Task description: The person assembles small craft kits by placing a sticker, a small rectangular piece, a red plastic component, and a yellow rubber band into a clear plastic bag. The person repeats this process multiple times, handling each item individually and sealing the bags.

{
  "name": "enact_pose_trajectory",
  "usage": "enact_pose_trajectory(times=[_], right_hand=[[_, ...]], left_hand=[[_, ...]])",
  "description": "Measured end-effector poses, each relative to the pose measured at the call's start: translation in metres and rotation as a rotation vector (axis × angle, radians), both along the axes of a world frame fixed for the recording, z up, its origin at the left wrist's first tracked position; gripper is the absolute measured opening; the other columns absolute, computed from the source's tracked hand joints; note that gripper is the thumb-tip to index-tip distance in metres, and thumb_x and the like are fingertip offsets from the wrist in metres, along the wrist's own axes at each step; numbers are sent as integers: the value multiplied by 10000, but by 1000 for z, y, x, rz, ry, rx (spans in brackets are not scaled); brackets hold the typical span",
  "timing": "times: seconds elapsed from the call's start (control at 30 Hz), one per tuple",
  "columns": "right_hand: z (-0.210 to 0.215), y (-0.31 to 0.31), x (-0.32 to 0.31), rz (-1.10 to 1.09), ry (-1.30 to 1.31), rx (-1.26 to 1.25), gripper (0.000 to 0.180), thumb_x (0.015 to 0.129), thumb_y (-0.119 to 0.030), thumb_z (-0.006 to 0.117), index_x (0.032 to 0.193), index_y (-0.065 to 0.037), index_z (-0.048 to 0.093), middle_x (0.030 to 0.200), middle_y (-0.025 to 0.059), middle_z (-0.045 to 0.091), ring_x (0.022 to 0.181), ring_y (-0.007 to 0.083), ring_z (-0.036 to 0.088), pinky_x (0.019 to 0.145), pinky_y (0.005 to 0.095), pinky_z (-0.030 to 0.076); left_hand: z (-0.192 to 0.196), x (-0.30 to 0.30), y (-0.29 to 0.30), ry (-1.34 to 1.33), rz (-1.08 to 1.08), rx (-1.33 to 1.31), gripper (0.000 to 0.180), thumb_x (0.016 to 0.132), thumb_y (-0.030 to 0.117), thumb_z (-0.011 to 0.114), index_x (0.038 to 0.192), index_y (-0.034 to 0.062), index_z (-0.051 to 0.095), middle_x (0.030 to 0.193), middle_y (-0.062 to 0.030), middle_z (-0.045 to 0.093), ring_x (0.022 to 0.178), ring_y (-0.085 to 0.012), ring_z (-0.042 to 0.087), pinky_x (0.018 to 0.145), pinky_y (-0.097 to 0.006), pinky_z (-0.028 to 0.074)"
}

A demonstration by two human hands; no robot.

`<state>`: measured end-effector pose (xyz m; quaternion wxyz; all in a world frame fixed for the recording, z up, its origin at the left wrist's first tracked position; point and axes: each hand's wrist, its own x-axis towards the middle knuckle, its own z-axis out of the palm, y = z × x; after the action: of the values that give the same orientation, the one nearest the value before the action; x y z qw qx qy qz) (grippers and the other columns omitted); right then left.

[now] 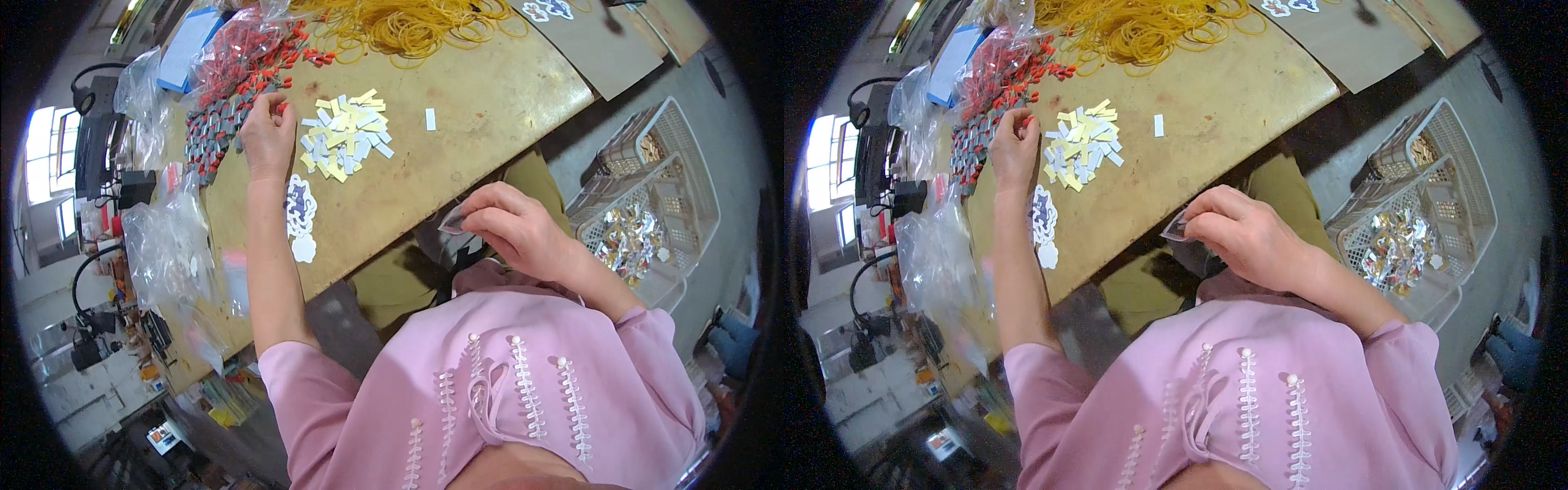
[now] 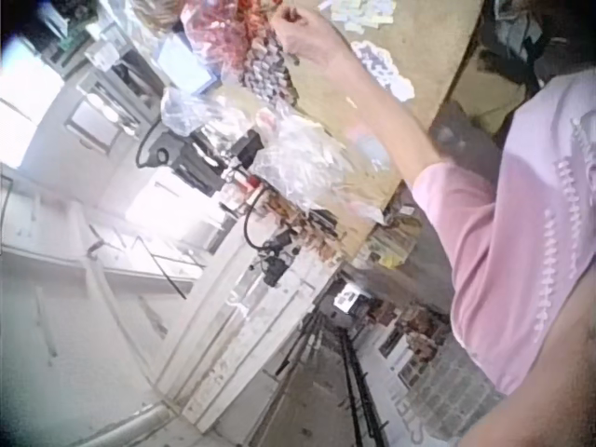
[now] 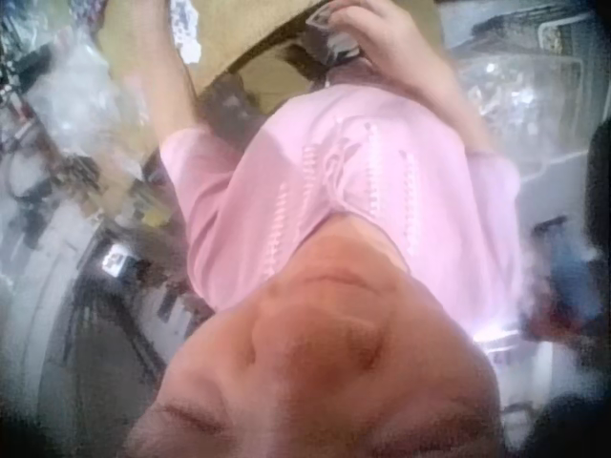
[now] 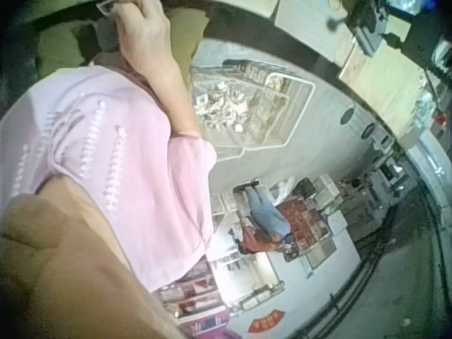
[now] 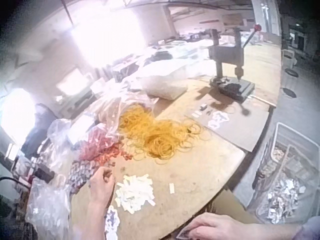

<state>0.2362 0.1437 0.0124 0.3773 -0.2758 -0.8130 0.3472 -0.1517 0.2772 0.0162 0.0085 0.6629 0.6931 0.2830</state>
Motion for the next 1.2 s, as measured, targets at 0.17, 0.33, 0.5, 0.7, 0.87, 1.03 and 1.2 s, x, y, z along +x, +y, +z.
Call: enact_pose_trajectory(times=[0.17, 0.33, 0.5, 0.7, 0.87, 1.03, 1.2], right_hand=[[2, -5, -7, 16, -6, 5, 219, 847, 48, 750, 1039, -38, 690, 1084, 117, 674, 993, 313, 690, 803, 389, 593], [3, -9, -12, 17, -9, -14, 187, 879, 32, 754, 1043, -34, 691, 1098, 119, 674, 1007, 313, 690, 820, 390, 594], [1, -9, -18, 44, -41, 7, 176, 884, 27, 754, 1037, -27, 686, 1105, 122, 676, 1009, 322, 689, 828, 393, 594], [1, -9, -22, 53, -51, -3, 162, 894, 20, 749, 1036, -24, 685, 1109, 130, 677, 1019, 327, 691, 833, 396, 593], [0, -10, -24, 66, -57, -16, 172, 889, 26, 750, 1042, -20, 686, 1107, 136, 677, 1017, 330, 691, 831, 398, 593], [-4, -11, -24, 78, -66, -26, 181, 880, 30, 753, 1042, -15, 686, 1109, 137, 678, 1015, 329, 692, 831, 394, 596], [1, -9, -22, 70, -62, 2, 177, 881, 28, 753, 1037, -18, 682, 1114, 136, 679, 1011, 334, 693, 825, 395, 599]], left_hand=[[6, -8, -12, -700, 11, -64, 193, 1017, 153, 738, 1164, 28, 747, 926, -57, 763, 729, -107, 675, 680, -262, 552], [27, 1, -28, -1188, -72, -130, 171, 1023, 95, 736, 1185, 39, 739, 1007, -53, 762, 853, -91, 716, 693, -205, 555], [20, -6, -44, -1262, -131, -158, 215, 993, 10, 729, 1203, 55, 733, 1067, -22, 745, 826, -79, 685, 669, -208, 536], [38, -24, -45, -1195, -163, 245, 249, 1006, -28, 642, 1209, 57, 759, 1202, -69, 759, 1045, -136, 721, 885, -280, 580], [30, -57, -46, 6, -30, 64, 214, 1024, 23, 603, 1109, 37, 799, 1074, -51, 791, 971, -102, 722, 880, -284, 568], [35, -13, -49, -421, 23, -68, 169, 985, 121, 708, 1097, 18, 781, 932, -45, 776, 809, -76, 680, 767, -281, 565], [13, 1, -39, -95, -105, -165, 181, 961, 153, 775, 1107, 46, 785, 975, -41, 768, 824, -93, 685, 768, -272, 554]])
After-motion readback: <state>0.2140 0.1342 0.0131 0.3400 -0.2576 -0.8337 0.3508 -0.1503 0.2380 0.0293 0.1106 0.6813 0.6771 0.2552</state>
